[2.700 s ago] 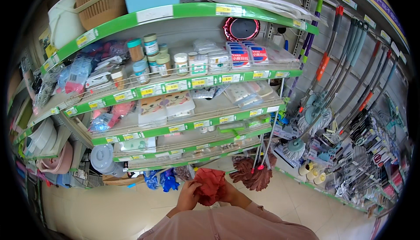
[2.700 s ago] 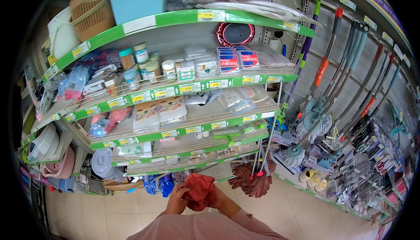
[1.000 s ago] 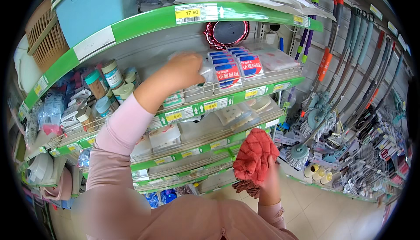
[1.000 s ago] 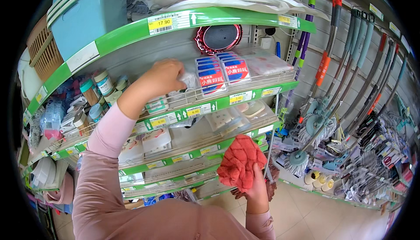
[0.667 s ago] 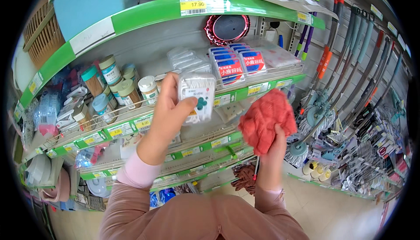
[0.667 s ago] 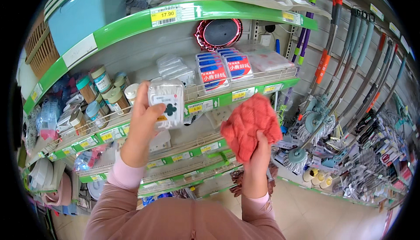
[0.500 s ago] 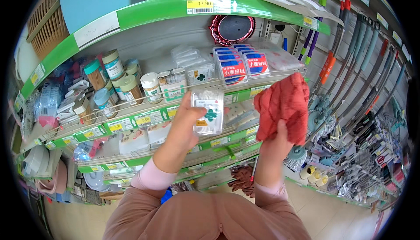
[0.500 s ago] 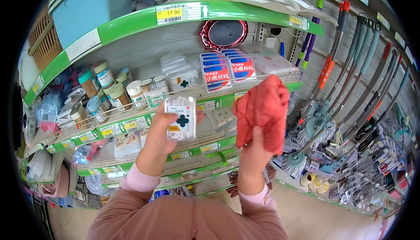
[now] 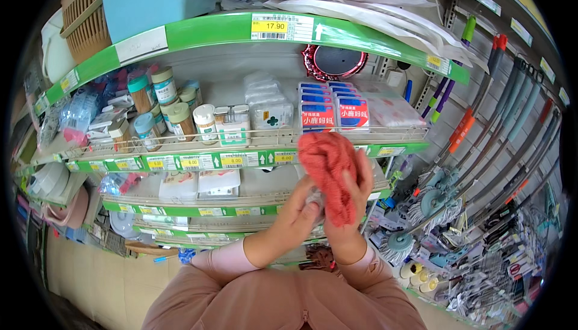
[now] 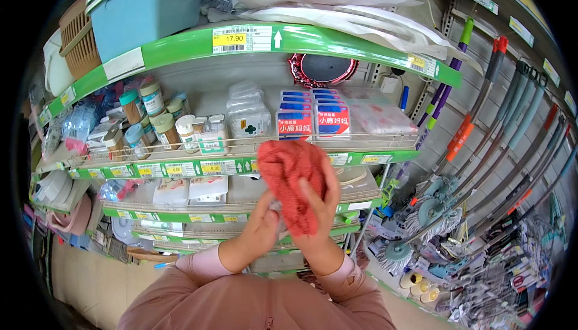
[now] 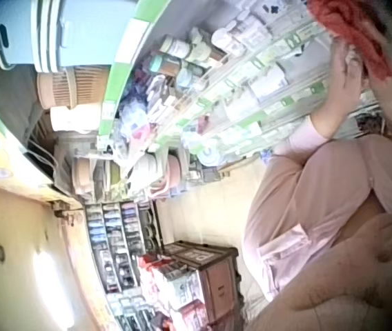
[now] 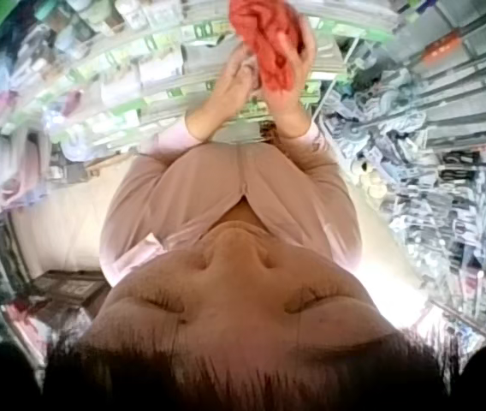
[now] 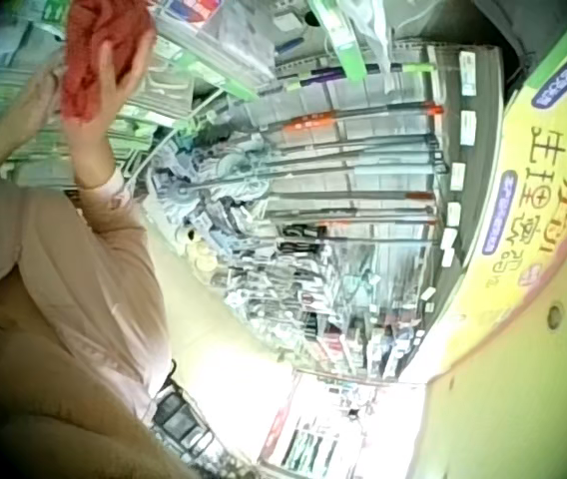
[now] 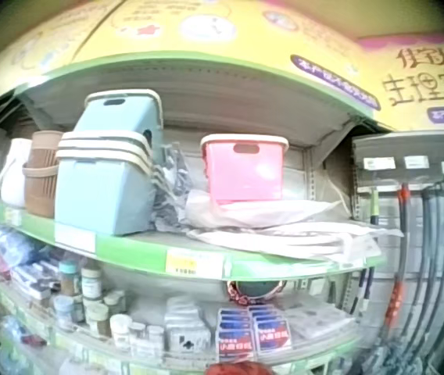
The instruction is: The person wipes various items on a store shelf with a red cloth. They pick up and wipe multiple packaged goods, containers, and small boxes, then return them to the shelf. The person moves along the aisle, handling items one at a time.
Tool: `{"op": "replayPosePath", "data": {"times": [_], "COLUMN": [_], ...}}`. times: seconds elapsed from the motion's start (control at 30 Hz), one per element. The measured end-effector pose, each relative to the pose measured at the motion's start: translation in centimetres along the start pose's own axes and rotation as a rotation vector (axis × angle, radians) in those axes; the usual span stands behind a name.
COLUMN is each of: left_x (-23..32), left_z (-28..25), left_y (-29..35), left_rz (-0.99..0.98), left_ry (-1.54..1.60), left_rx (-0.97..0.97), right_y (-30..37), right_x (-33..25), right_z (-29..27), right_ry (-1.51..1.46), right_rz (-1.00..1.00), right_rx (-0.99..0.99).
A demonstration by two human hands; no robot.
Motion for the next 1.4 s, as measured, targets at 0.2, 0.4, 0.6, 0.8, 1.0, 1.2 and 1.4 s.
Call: {"op": "replayPosePath", "data": {"times": [0.2, 0.4, 0.6, 0.8, 1.0, 1.2, 1.4], "left_x": [1.0, -0.2, 0.7, -1.9, 0.1, -2.3, 1.6], "left_z": [-0.8, 2.2, 2.7, 2.7, 1.0, 4.9, 4.5], "left_y": [-1.2, -0.4, -1.1, 0.8, -0.4, 0.5, 0.5], "left_rz": [-0.133, -0.241, -0.029, -0.115, -0.142, -0.155, 0.327], "left_ry": [0.639, 0.162, -0.262, 0.116, 0.264, 0.236, -0.398], "left_rx": [0.217, 0.009, -0.019, 0.168, 0.494, 0.184, 0.219], "right_y": [6.5, 3.1, 0.2, 4.4, 6.3, 2.6, 12.6], "right_x": [-2.3, 0.3, 0.8, 1.0, -0.2, 1.7, 7.0], "right_z": [-0.6, -3.4, -4.4, -5.0, -2.2, -4.8, -2.3], "right_ry": [-0.068, -0.074, -0.153, -0.09, -0.25, -0.088, -0.953], "right_rz": [-0.224, -0.222, -0.181, -0.032, -0.179, -0.142, 0.875], "right_rx": [-0.141, -0.218, -0.182, 0.02, -0.29, 0.075, 0.067]}}
Point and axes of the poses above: each hand's wrist, its own y-axis away from the middle knuckle, its own z-axis out of the palm, x = y × z, the point moved 6 cm from there along -y, towards the middle knuckle, and after that the axes turned 9 degrees about -z, right-handed, at the moved point
